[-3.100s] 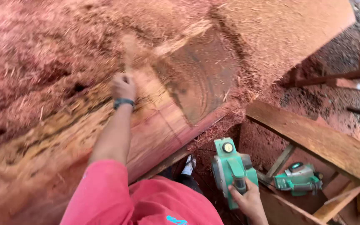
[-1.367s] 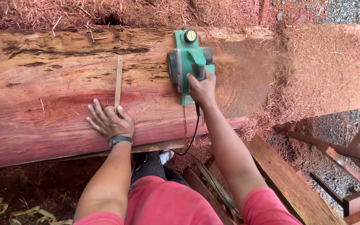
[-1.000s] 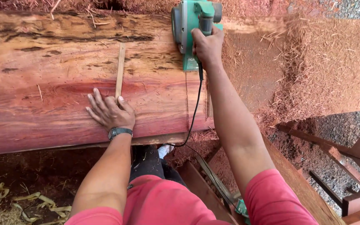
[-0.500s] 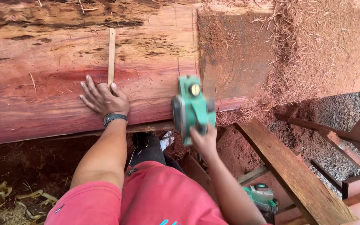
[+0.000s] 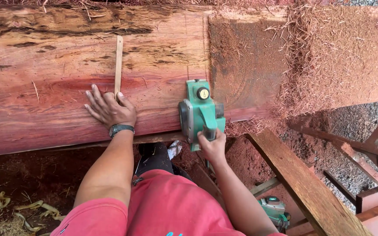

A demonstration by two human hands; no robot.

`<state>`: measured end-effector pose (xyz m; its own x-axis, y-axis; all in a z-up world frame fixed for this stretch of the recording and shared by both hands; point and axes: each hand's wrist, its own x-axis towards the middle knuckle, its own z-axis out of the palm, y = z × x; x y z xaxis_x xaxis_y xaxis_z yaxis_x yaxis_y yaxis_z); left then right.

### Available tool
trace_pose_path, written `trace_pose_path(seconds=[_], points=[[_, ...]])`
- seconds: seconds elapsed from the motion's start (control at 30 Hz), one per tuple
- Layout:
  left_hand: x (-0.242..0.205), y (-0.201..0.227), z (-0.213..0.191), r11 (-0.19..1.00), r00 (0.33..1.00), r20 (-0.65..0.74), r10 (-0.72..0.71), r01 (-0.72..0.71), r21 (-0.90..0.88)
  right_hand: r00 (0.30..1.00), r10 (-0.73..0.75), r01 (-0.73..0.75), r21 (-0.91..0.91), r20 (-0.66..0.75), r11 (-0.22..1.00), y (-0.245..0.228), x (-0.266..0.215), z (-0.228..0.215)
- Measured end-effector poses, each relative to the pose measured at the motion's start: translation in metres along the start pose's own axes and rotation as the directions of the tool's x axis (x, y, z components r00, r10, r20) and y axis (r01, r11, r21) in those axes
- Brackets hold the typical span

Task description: Planing a large wooden log using an electric hand planer and a wooden stick to clear shavings

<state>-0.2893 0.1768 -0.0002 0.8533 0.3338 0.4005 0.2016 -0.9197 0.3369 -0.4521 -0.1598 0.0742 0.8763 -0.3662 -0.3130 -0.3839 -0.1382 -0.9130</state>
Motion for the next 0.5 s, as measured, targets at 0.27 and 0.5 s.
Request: trace_pose_path(seconds=[0.27, 0.5], points=[[0.001, 0.002, -0.003, 1.000, 1.000, -0.004, -0.007, 0.007, 0.006, 0.999, -0.051, 0.051, 0.042, -0.002, 0.998, -0.070, 0.077, 0.032], [0.003, 0.005, -0.006, 1.000, 1.000, -0.003, -0.017, 0.017, 0.003, 0.994, -0.082, 0.088, 0.084, -0.066, 0.993, -0.102, 0.158, 0.067]])
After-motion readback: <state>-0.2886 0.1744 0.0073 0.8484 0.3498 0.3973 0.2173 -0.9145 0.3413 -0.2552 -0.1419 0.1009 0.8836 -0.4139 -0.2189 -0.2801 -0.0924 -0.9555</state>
